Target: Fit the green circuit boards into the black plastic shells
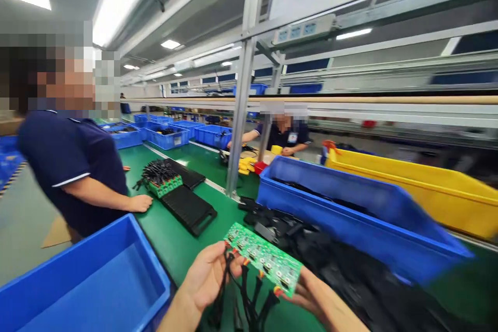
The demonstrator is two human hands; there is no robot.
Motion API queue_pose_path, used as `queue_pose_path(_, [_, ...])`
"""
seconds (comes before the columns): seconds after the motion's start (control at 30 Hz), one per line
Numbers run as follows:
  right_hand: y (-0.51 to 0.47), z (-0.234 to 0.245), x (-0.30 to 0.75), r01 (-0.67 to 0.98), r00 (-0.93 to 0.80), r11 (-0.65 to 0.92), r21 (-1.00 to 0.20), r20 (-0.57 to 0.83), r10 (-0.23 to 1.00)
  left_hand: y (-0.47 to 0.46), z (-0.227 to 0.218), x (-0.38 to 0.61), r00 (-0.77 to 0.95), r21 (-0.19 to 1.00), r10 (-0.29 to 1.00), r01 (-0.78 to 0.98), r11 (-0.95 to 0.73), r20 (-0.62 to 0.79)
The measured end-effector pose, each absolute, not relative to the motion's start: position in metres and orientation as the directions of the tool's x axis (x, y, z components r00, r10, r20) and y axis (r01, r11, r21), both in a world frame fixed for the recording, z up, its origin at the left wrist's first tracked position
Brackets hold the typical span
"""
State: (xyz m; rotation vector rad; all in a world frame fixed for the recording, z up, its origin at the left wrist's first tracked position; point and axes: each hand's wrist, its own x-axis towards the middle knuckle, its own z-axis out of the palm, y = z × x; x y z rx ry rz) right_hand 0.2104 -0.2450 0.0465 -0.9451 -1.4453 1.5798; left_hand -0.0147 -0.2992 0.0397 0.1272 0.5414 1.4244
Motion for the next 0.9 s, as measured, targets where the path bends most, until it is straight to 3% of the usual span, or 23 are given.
queue_pose_path(0.1, [-0.241,0.046,0.198,-0.214,-0.621,-0.419,-0.882,-0.208,0.756,-0.303,0.023,-0.014,0.068,0.504,0.967,-0.843,0.187,-0.245])
queue_pose_path(0.17, [-0.237,0.039,0.187,-0.295,-0.587,-0.507,-0.81,-0.265,0.765,-0.302,0.016,-0.017,0.123,0.572,0.968,-0.787,0.23,-0.22])
queue_pose_path(0.27, [-0.235,0.03,0.178,-0.285,-0.532,-0.457,-0.843,-0.258,0.807,-0.297,0.011,-0.017,0.15,0.688,0.956,-0.668,0.285,-0.251])
queue_pose_path(0.4, [-0.237,0.028,0.177,-0.197,-0.511,-0.258,-0.946,-0.126,0.85,-0.29,0.012,-0.008,0.042,0.838,0.969,-0.495,0.231,-0.242])
queue_pose_path(0.53, [-0.239,0.03,0.175,-0.085,-0.316,-0.011,-0.996,0.016,0.949,-0.283,0.014,0.001,-0.012,0.874,0.975,-0.447,0.192,-0.22])
queue_pose_path(0.7, [-0.238,0.021,0.169,0.128,-0.075,0.167,-0.978,0.158,0.985,-0.277,0.017,0.007,-0.021,0.903,0.989,-0.41,0.127,-0.148])
queue_pose_path(0.9, [-0.232,0.02,0.171,-0.179,-0.211,-0.012,-0.984,0.026,0.977,-0.272,0.018,0.005,0.026,0.884,0.991,-0.449,0.131,-0.134])
